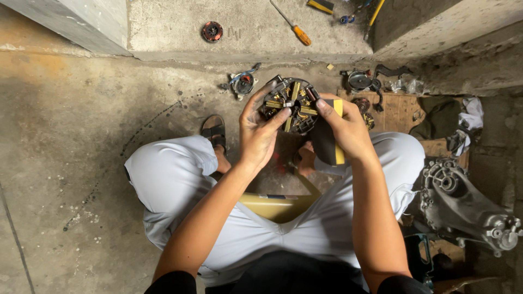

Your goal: The person sits on a low stool and uses a screwdriver to adjust a clutch disc. They then use a sanding block to sand the friction surfaces of the disc, rotating it to work on different sections. The person continues to sand and inspect the disc throughout the clip.

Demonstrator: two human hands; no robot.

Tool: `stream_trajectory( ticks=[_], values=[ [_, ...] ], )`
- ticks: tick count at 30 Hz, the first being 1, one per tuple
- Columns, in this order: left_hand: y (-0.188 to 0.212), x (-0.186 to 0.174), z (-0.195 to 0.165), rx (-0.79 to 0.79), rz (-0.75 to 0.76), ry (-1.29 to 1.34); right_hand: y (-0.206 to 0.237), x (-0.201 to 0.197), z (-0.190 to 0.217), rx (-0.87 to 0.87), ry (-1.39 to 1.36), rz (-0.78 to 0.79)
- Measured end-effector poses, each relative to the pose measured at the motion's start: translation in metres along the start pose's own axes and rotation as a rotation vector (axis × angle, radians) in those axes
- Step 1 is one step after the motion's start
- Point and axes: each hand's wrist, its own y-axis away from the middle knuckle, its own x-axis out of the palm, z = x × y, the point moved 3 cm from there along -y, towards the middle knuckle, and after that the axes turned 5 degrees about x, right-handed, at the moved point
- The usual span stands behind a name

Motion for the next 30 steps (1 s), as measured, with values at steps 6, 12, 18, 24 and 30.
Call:
stream_trajectory(
  ticks=[6,12,18,24,30],
  values=[
    [0.001,0.003,0.002,-0.072,-0.005,0.028,0.001,0.007,-0.01,0.159,-0.385,-0.003],
    [0.007,0.0,0.007,-0.163,-0.087,0.147,-0.001,0.012,-0.024,0.15,-0.472,0.023],
    [-0.003,0.007,-0.015,0.085,0.089,-0.424,-0.001,0.014,-0.031,0.193,-0.533,0.002],
    [0.0,0.026,-0.048,0.572,0.242,-1.229,-0.002,0.002,-0.026,0.066,-0.36,-0.07],
    [-0.005,0.029,-0.049,0.582,0.278,-1.31,0.002,-0.002,-0.031,0.09,-0.298,-0.035]
  ],
)
